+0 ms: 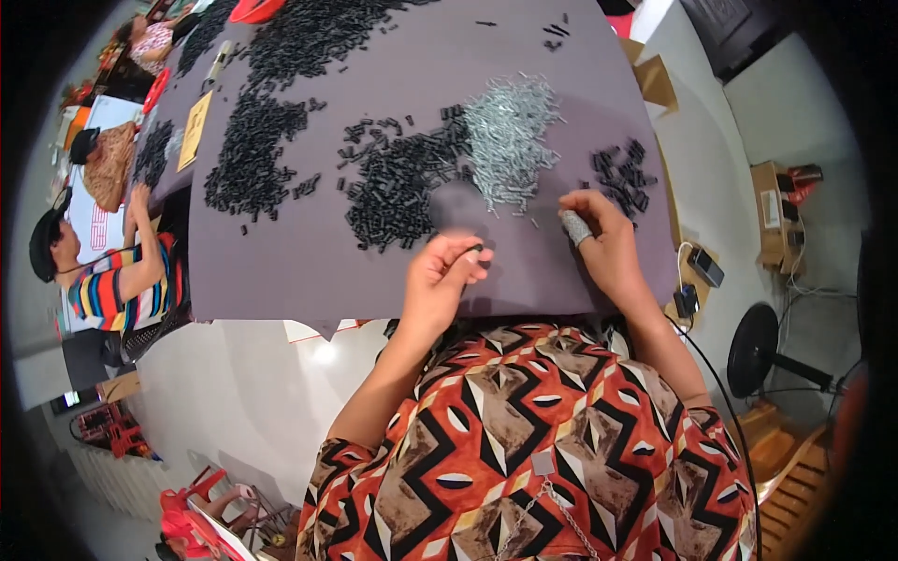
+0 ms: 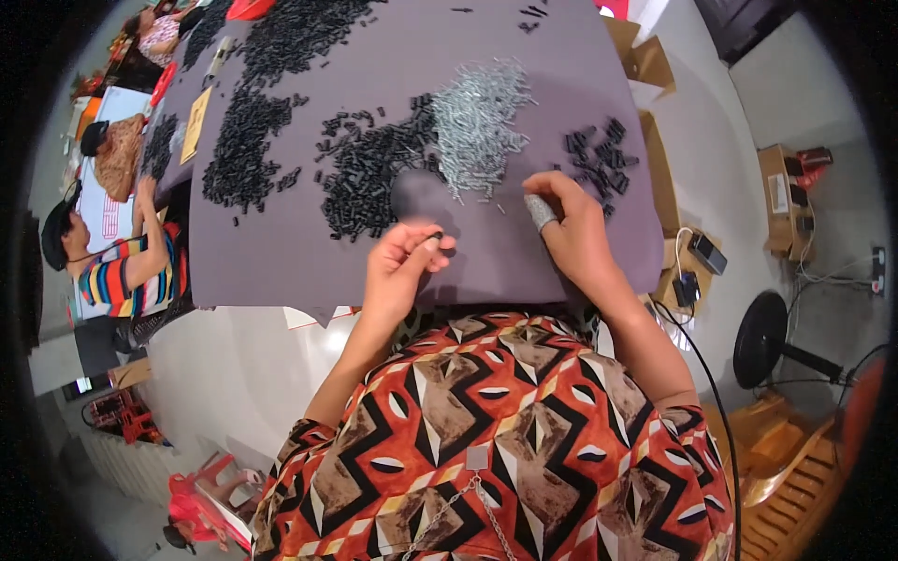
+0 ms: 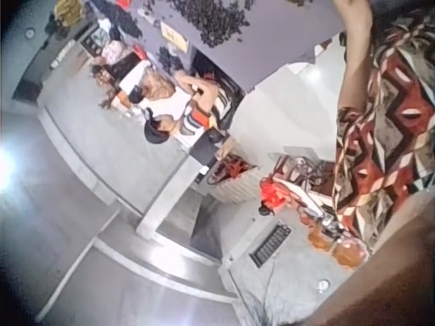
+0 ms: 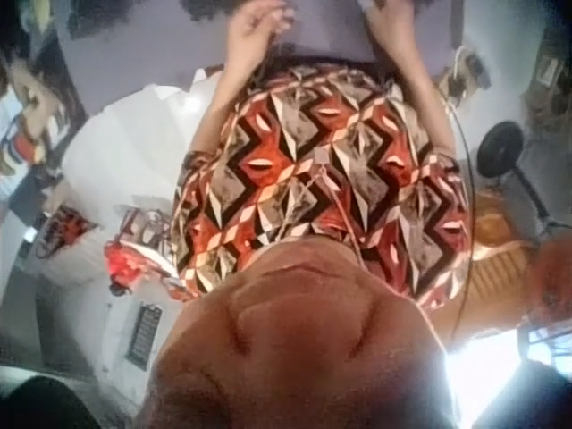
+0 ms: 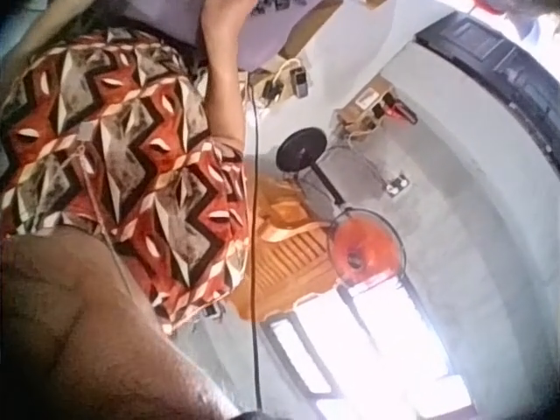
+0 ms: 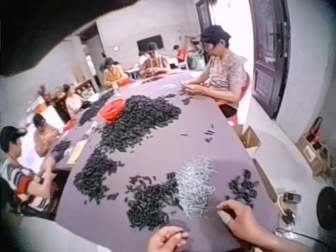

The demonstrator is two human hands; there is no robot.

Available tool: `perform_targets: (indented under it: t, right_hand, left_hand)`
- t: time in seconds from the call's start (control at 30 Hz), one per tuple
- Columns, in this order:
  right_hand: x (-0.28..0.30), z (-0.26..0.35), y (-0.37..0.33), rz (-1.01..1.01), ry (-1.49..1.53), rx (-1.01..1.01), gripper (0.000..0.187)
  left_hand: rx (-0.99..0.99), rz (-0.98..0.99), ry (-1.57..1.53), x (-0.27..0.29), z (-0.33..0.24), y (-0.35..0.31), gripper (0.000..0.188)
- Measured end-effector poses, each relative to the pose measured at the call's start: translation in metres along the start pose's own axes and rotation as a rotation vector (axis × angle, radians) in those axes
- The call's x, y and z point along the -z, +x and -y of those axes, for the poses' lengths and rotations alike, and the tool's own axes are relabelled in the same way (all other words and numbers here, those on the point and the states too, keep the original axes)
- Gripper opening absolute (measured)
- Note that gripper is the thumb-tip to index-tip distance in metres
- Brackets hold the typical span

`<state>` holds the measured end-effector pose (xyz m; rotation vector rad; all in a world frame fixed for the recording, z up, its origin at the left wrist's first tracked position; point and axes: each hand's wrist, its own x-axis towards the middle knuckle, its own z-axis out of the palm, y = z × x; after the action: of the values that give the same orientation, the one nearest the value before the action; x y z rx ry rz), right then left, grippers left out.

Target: Assembling small black and silver craft components at a shared workshop table.

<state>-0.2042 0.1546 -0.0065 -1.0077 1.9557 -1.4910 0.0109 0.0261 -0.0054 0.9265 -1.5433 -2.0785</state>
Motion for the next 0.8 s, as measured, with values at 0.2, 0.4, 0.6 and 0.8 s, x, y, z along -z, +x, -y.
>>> perform_targets:
  t: [0.2,0.4,0.6,0.8]
  right_hand:
    - [0.0,0.016,-0.009,0.154,-0.247,0.156,0.021]
    - [-0.016,0.021,0.0,0.159,-0.601,0.368,0.02]
    - [-0.011,0.025,-0.001,0.265,-0.457,0.282,0.016]
    - [-0.012,0.033,-0.013,0.398,0.176,-0.109,0.013]
  left_hand:
    - [0.031,0.027,-0.049,-0.002,0.001,-0.003,0.019]
    - [0.035,0.047,-0.052,-0.006,-0.007,-0.014,0.02]
    - [-0.011,0.105,-0.095,-0.006,-0.002,-0.016,0.016]
    - [-0.032,0.14,-0.019,-0.017,-0.002,-0.014,0.017]
